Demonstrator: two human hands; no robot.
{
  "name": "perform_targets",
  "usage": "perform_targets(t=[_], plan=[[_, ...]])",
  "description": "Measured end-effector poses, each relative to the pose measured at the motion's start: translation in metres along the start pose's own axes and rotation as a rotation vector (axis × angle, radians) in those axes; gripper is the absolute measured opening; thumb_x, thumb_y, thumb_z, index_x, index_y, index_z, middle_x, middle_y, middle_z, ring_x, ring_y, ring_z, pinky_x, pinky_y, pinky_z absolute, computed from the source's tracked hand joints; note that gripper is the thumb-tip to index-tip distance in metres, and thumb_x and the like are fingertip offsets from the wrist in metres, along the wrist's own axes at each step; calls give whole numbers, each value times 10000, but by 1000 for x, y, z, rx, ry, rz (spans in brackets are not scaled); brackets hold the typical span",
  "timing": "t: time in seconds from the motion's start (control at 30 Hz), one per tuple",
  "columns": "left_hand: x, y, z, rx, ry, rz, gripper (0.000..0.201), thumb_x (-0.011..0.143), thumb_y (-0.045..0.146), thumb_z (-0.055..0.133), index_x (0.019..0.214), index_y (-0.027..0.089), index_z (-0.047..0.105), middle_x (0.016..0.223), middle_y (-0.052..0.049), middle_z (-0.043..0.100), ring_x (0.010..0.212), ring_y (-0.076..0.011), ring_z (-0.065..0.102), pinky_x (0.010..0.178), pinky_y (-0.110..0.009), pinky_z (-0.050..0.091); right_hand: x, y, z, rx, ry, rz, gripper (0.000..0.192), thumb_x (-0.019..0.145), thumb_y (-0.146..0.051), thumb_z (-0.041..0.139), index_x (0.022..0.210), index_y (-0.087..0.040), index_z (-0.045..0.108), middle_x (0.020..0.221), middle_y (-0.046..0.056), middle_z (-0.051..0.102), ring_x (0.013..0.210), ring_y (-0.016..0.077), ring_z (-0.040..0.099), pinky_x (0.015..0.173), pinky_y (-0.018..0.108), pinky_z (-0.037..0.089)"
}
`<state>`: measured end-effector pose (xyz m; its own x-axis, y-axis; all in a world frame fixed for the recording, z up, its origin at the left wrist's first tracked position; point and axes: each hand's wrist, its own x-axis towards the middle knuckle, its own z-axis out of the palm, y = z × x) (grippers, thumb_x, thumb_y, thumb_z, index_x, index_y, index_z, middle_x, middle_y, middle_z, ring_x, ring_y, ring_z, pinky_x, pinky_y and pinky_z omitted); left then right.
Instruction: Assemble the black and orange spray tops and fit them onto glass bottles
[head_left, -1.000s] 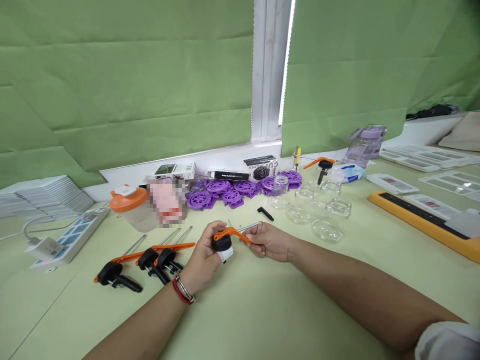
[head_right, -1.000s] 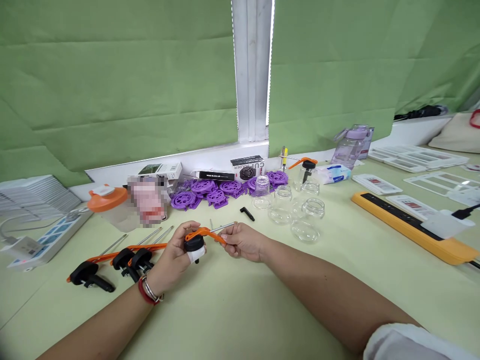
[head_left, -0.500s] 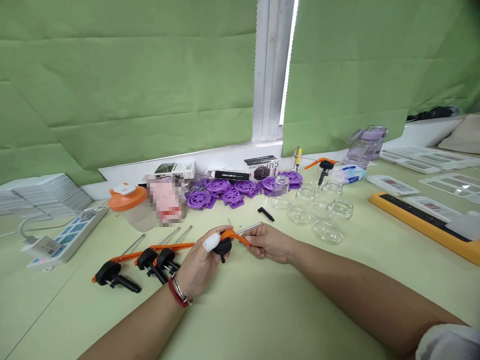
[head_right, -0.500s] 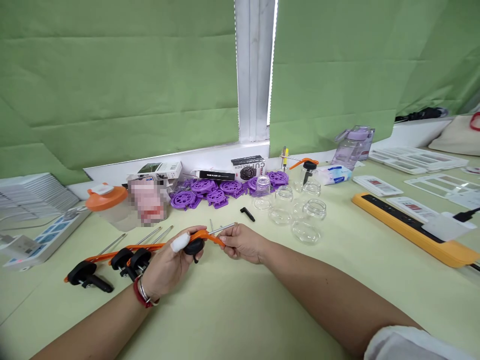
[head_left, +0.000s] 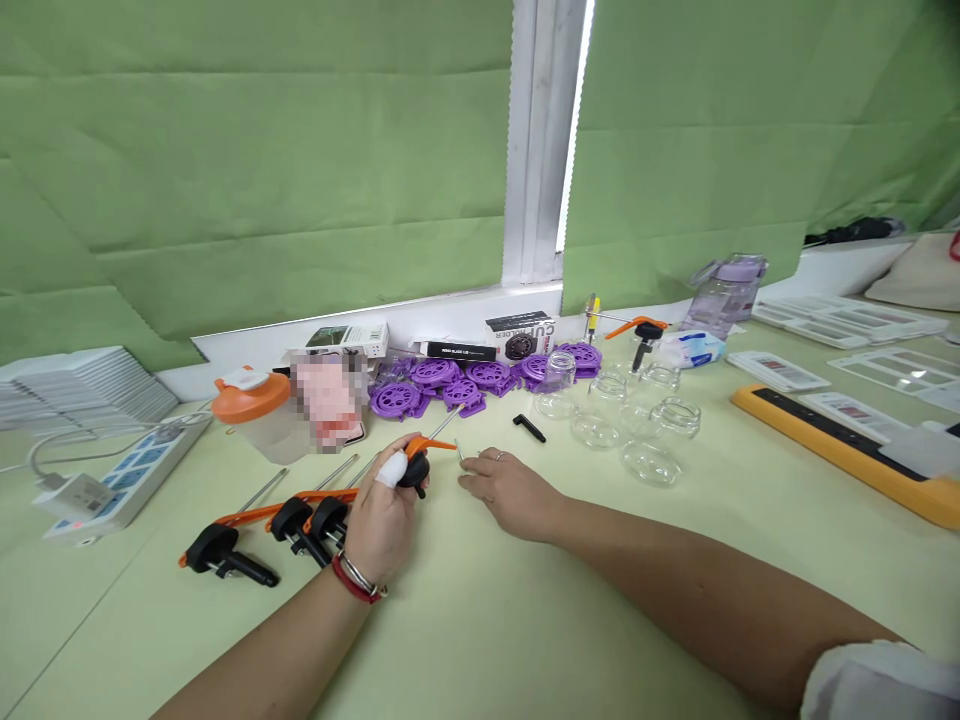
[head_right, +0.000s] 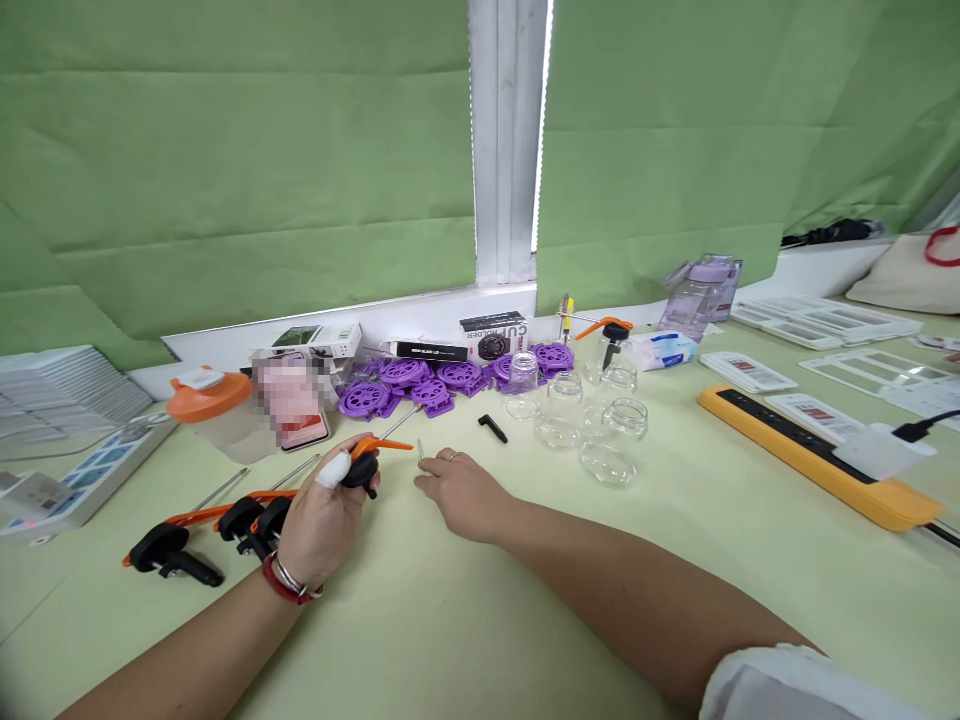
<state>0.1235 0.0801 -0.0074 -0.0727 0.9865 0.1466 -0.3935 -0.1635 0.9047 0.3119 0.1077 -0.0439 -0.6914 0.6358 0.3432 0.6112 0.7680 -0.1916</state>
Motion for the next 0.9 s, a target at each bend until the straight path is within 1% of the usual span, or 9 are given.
perform_targets(t=[0.1,0.23,0.4,0.53,0.6,0.7,0.8,0.9], plan=[[-2,0,1,-2,3,-7,295,807,315,534,1032,157,640,912,-48,553,716,-133,479,677,-278,403,0,-2,2,-35,-7,-18,268,836,-76,461,1043,-126,622,1162,151,578,1012,241,485,818,367,420],[-2,1,2,-7,12,-21,311,788,317,550,1033,153,648,876,-46,552,727,-143,488,683,-283,407,-3,-3,0,-34,-18,-81,253,835,-62,456,1020,-127,616,1080,148,595,997,215,507,832,351,399],[-2,1,2,-7,8,-43,291,789,306,546,1019,172,660,879,-37,577,709,-130,488,685,-274,403,-7,-17,-11,-110,-125,-277,254,801,-44,454,988,-131,603,987,108,606,925,196,514,806,320,395],[-2,2,5,-10,22,-64,295,785,298,550,1023,165,662,854,-40,586,701,-133,486,679,-282,403,-10,-34,-21,-202,-174,-458,190,800,-48,442,867,-128,601,847,74,599,789,172,499,776,293,397],[-3,2,6,-22,19,-79,316,791,299,547,1056,162,651,867,-46,588,706,-139,487,679,-289,405,-12,-40,-24,-247,-162,-537,181,809,-49,438,821,-133,598,801,65,589,742,164,490,759,289,394],[-4,0,6,-52,-9,-110,344,807,290,541,1113,162,628,874,-47,587,715,-140,485,688,-289,404,-16,-47,-25,-284,-111,-626,197,821,-51,436,771,-155,596,743,52,578,677,156,469,703,292,386],[-5,-1,6,-74,-43,-153,360,819,281,536,1154,168,610,866,-43,588,731,-140,481,702,-286,400,-18,-52,-26,-277,-61,-682,201,818,-57,454,724,-178,583,706,44,569,646,156,452,649,301,363],[-6,-2,6,-98,-67,-192,362,829,271,533,1170,175,603,906,-50,589,777,-144,479,718,-283,394,-19,-55,-28,-260,-54,-701,189,805,-52,478,714,-187,574,698,39,568,661,156,454,627,298,342]])
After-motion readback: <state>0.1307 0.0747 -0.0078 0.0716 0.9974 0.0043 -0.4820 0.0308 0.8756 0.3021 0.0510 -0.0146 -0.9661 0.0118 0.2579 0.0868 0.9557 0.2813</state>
